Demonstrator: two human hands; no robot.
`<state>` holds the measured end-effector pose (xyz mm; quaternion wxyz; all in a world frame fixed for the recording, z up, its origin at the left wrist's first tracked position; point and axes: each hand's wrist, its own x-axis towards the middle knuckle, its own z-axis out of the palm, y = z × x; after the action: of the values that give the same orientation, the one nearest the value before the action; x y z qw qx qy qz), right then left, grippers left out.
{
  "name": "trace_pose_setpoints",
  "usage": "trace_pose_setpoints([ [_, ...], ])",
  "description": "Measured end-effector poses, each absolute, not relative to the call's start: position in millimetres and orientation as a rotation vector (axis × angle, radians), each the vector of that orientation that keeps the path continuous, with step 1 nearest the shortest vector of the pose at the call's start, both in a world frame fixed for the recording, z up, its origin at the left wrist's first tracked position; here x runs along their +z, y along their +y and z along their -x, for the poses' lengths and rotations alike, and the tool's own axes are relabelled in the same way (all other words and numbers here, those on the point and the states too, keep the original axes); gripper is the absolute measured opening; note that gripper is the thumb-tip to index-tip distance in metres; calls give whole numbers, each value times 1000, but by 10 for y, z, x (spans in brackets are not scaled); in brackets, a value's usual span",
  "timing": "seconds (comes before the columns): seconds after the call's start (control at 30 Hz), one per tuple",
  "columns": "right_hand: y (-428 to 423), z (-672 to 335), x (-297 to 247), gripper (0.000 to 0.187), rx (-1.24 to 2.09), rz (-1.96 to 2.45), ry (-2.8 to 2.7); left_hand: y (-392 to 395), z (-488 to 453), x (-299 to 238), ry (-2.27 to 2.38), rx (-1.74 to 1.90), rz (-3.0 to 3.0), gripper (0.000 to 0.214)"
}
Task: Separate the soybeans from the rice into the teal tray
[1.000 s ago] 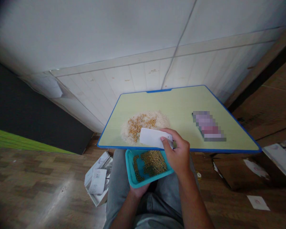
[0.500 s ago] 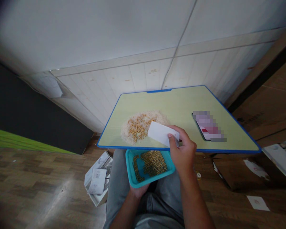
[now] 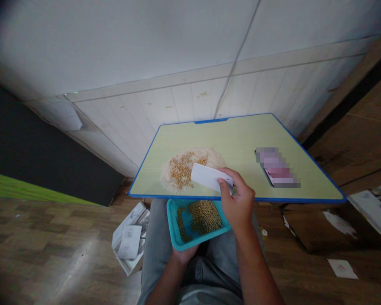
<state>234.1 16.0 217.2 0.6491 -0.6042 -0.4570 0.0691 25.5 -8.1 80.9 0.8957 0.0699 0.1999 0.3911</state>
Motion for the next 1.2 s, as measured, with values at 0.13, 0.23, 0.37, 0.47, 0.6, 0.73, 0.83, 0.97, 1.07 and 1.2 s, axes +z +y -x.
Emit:
trace_pose_setpoints([
  [0.13, 166, -2342, 2175, 21, 153, 1370, -1068, -81, -260, 785, 412, 811, -143, 69],
  [0.23, 166, -2347, 2174, 21, 177, 1361, -1092, -85, -239, 732, 453, 809, -133, 67],
  [0.37, 151, -2362, 2188, 19, 197, 1352, -1085, -84, -228, 735, 461, 810, -139, 64],
  [0.47, 142, -2365, 2197, 19, 207, 1345, -1085, -79, -237, 765, 438, 808, -146, 67],
  [0.6, 145, -2344, 2206, 19, 243, 1339, -1099, -72, -244, 792, 433, 800, -150, 71],
  [0.73, 151, -2324, 2232, 19, 274, 1324, -1135, -58, -266, 820, 440, 810, -141, 69],
  [0.83, 147, -2325, 2247, 18, 304, 1295, -1155, -53, -285, 824, 450, 815, -145, 67],
  [0.97, 150, -2337, 2234, 18, 275, 1300, -1099, -71, -271, 840, 447, 812, -147, 68],
  [1.07, 161, -2342, 2208, 20, 215, 1329, -1029, -90, -244, 878, 437, 804, -152, 71],
  [1.2, 158, -2332, 2197, 22, 206, 1353, -1030, -87, -247, 875, 430, 801, -157, 70],
])
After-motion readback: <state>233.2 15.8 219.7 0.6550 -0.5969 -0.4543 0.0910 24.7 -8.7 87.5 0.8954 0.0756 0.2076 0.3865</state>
